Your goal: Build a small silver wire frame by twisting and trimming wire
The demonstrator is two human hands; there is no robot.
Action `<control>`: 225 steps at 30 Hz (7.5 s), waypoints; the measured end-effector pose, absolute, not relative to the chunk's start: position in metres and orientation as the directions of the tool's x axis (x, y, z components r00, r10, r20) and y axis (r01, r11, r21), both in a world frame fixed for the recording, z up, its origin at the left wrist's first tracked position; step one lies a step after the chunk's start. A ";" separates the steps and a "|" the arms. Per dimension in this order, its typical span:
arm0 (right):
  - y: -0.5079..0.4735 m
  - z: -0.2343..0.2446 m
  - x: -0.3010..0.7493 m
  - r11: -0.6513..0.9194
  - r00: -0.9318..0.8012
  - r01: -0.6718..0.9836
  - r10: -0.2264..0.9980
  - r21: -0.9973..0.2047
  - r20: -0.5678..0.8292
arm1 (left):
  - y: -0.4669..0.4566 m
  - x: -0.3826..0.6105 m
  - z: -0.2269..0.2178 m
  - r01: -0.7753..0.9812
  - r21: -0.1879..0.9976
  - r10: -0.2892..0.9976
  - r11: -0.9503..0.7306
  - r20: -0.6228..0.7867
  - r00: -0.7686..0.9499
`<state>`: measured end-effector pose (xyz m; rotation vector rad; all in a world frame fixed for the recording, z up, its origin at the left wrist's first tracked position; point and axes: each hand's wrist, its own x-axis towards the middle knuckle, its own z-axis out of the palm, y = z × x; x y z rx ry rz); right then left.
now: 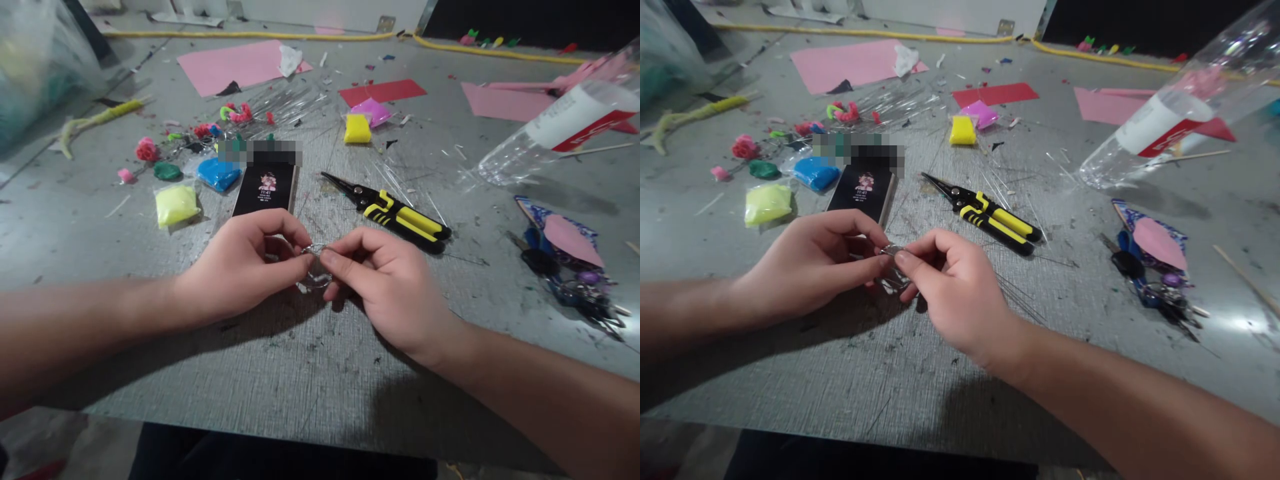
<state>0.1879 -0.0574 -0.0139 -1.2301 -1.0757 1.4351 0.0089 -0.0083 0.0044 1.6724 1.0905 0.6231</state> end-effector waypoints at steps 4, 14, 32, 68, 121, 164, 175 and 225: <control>-0.054 -0.015 0.189 -0.189 -0.077 -0.118 0.981 -0.975 -0.181 | -0.010 0.010 0.006 0.400 0.914 0.892 -0.072 -0.121 0.436; -0.051 -0.011 0.193 -0.192 -0.081 -0.064 0.979 -0.979 -0.186 | -0.004 0.005 0.005 0.233 0.968 0.827 0.092 -0.205 0.524; -0.048 -0.009 0.197 -0.260 -0.245 -0.065 0.940 -0.964 -0.237 | 0.003 0.000 0.011 0.283 0.958 0.649 -0.037 -0.193 0.736; -0.051 -0.004 0.205 0.615 -0.388 0.660 0.771 -0.433 0.504 | 0.002 0.007 0.014 0.397 0.912 0.718 -0.103 -0.208 0.664; -0.044 -0.024 0.207 -0.193 -0.289 -0.235 0.950 -0.953 -0.121 | 0.003 -0.001 0.011 0.103 0.992 0.631 -0.073 -0.034 0.775; -0.062 -0.009 0.202 0.150 -0.297 0.069 0.947 -0.986 0.123 | -0.012 -0.003 0.009 0.237 0.751 0.658 -0.617 0.327 0.678; -0.062 -0.011 0.200 0.110 -0.368 0.042 0.926 -0.993 0.087 | -0.012 -0.001 0.013 0.182 0.772 0.607 -0.609 0.307 0.733; -0.056 -0.013 0.203 0.454 -0.272 0.482 0.891 -0.749 0.365 | -0.003 0.003 0.008 0.276 0.954 0.746 -0.120 -0.097 0.659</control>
